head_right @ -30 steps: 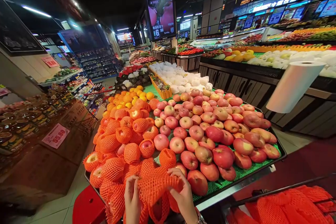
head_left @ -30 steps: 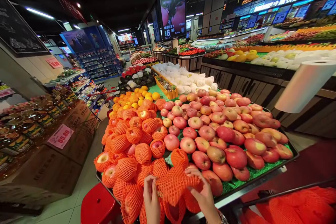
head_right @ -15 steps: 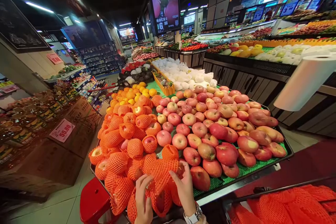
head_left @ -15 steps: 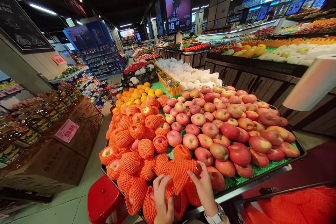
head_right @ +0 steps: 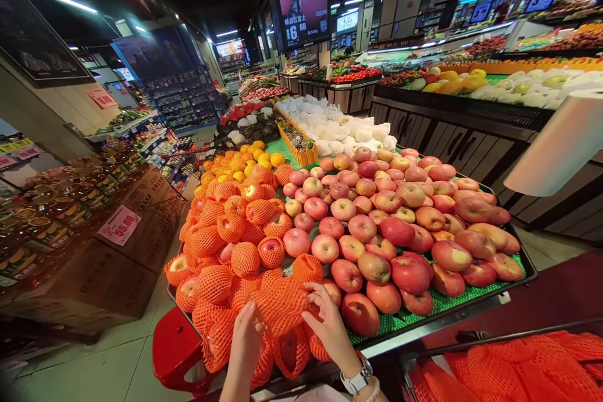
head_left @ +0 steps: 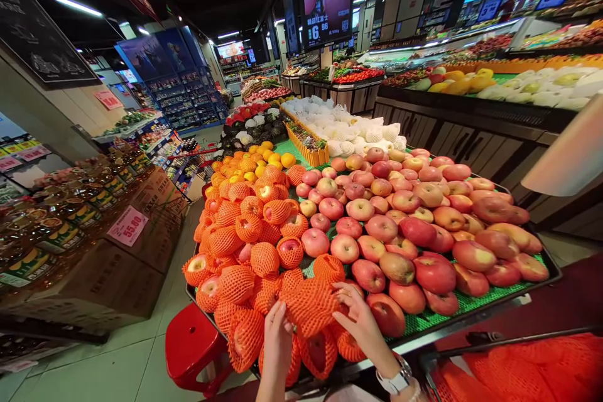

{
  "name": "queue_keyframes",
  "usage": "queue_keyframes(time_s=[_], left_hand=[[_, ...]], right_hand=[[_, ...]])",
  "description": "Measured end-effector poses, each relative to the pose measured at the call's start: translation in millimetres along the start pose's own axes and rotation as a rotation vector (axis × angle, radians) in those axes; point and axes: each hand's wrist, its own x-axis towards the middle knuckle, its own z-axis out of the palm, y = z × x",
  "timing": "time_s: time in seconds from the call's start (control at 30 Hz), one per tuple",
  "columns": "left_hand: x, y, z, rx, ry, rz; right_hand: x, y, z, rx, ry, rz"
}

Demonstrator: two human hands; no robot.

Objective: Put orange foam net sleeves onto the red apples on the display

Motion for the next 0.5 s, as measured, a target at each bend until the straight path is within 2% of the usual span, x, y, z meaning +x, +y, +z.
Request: queue_keyframes(time_s=[0.1, 0.17, 0.3, 0.4, 0.5], left_hand=[[0.1, 2.2, -5.8, -0.133, -0.172, -0.140], [-1.0, 3.7, -8.8, -0.146, -0.241, -0.150], [-2.9, 9.1, -12.3, -0.064, -0.374, -0.075], [-5.5, 13.6, -13.2, 0.064, -0.395, -0.030], [-11.0, 16.7, -13.0, 0.224, -0.352, -0.069]], right_hand=[[-1.5, 5.9, -12.0, -0.062, -0.006, -0.018], [0.6, 4.8, -17.6, -0.112, -0.037, -0.033], [6.0, -14.1, -17.4, -0.301, -0.283, -0.011], [5.1, -29.2, -11.9, -0.494, -0.420, 0.055], [0.7, -33.2, -8.6, -0.510, -0.488, 0.099]])
